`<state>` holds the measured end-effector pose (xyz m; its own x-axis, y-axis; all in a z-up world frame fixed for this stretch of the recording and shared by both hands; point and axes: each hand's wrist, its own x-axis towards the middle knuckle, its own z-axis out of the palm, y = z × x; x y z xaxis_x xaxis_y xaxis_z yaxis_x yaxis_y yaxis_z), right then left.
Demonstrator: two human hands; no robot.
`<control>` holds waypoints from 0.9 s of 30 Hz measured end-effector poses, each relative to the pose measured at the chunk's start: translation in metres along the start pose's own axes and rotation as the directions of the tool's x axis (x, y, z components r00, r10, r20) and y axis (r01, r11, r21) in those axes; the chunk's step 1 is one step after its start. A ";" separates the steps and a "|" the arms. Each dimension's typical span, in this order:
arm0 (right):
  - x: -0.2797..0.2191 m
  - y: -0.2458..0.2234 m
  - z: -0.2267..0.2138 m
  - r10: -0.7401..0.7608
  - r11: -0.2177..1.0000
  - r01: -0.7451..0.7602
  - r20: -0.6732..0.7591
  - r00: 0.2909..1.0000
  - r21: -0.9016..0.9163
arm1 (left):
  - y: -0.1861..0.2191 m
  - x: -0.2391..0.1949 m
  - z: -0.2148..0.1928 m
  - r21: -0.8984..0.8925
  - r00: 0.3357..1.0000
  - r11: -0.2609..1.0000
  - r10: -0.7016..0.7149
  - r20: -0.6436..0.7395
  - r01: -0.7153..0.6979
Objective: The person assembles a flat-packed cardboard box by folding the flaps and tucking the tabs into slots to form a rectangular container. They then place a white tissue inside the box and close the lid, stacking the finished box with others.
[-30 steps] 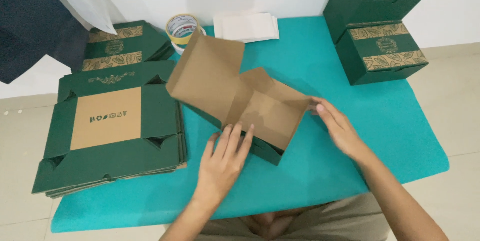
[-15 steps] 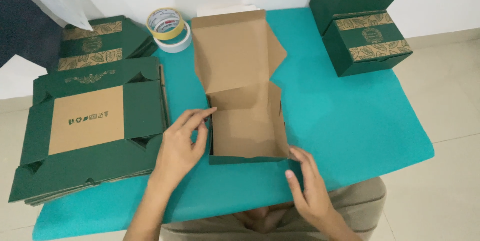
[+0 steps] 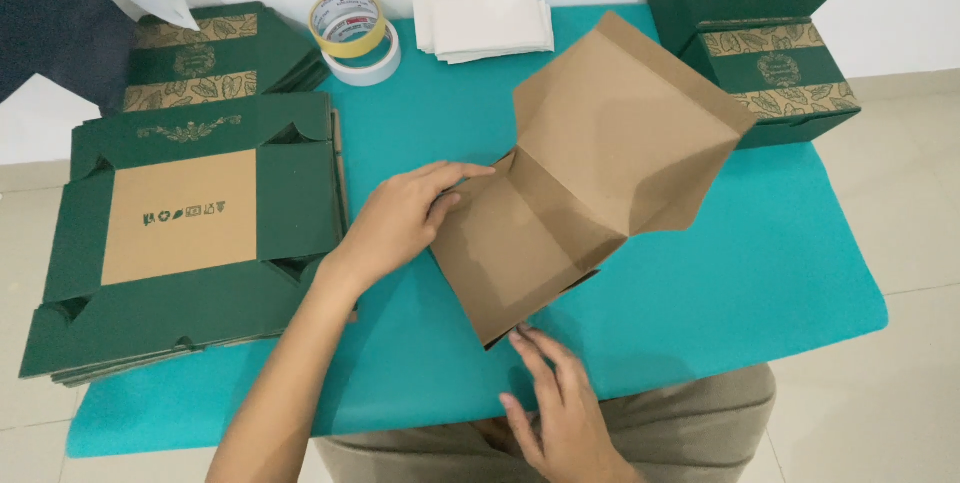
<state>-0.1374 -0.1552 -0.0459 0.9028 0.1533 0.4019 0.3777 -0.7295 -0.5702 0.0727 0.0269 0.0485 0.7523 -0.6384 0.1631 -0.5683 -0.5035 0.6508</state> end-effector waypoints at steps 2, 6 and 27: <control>0.002 -0.003 0.005 -0.011 1.000 0.011 0.044 0.999 -0.003 | -0.003 0.010 -0.002 0.024 0.999 0.999 0.033 0.008 -0.033; 0.005 -0.008 0.015 -0.033 0.998 0.037 0.073 0.997 -0.044 | -0.003 0.019 -0.003 -0.008 0.999 0.999 0.038 0.036 -0.038; 0.036 0.037 -0.049 -0.003 0.997 -0.027 -0.380 0.925 -0.075 | 0.044 -0.092 0.082 0.590 0.928 0.807 0.241 -0.283 -0.030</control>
<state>-0.1011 -0.2097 -0.0172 0.7555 -0.1092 0.6459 0.3367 -0.7811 -0.5258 -0.0481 0.0159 0.0014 0.6555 -0.5495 0.5180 -0.6778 -0.7306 0.0828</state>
